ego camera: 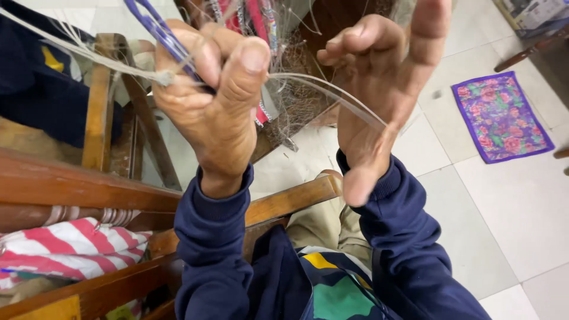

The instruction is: Repairing a fine-mesh fishing net using a small blue tool

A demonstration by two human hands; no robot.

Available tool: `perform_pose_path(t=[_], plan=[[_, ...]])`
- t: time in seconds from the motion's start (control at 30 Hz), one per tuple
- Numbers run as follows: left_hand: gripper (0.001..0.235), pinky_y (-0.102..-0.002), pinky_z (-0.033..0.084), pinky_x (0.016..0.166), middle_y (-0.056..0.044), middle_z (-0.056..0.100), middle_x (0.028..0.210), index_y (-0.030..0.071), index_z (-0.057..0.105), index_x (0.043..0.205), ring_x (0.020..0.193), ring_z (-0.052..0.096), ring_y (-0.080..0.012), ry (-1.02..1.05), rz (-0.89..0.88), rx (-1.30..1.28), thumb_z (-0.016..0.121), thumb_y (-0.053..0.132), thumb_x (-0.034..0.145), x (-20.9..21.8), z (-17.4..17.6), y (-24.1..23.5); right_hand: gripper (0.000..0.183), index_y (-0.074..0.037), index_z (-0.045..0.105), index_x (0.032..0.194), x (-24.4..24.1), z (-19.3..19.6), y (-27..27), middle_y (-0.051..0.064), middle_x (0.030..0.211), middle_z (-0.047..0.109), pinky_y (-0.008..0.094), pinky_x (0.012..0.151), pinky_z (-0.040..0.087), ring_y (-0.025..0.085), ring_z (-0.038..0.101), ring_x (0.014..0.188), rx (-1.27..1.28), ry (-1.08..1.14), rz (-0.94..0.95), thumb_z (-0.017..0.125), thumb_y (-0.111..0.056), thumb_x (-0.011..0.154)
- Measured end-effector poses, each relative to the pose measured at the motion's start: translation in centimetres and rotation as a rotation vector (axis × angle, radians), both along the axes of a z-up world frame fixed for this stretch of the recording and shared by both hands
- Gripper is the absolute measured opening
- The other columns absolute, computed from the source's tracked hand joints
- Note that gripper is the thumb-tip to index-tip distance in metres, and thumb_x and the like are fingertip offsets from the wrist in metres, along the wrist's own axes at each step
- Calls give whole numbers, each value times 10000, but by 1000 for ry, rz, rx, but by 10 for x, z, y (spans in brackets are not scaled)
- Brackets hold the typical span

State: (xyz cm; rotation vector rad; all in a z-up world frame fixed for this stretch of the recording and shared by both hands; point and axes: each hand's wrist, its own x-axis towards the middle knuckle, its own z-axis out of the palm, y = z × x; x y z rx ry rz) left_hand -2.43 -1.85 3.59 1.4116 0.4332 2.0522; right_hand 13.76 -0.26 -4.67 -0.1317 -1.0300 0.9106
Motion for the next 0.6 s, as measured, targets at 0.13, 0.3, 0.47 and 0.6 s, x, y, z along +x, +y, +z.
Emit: perform_pose_path(t=[0.13,0.3,0.47,0.6], plan=[[423,-345,559,765,-47,660,936,191,438,992,768,603,-150,-24,-29,-33,850,189,1085,14,-8,-1,1207,-143,471,1862,2,8,-5,158,1432,656,527,1114,751,320,733,1236,38,-45,-197,988,-665,904],[415,-381,597,760,-139,665,915,185,401,1015,765,658,-237,-11,-161,-81,806,150,1098,34,-11,3,459,-115,593,1347,17,72,-9,64,1199,591,403,914,630,229,637,1035,-63,-139,-134,773,-517,1218],[410,-363,584,706,-86,647,901,198,406,986,758,693,-220,-38,-166,-106,800,176,1097,48,-13,13,473,-77,756,1264,46,88,0,81,1131,735,396,932,657,245,727,1013,-195,-105,70,720,-537,1160],[366,-309,485,605,-93,652,903,199,443,981,736,670,-186,-38,-153,-111,782,211,1116,54,-16,19,598,-86,788,1371,45,85,-2,44,1213,788,334,943,651,172,736,1034,-228,-259,-1,708,-644,1170]])
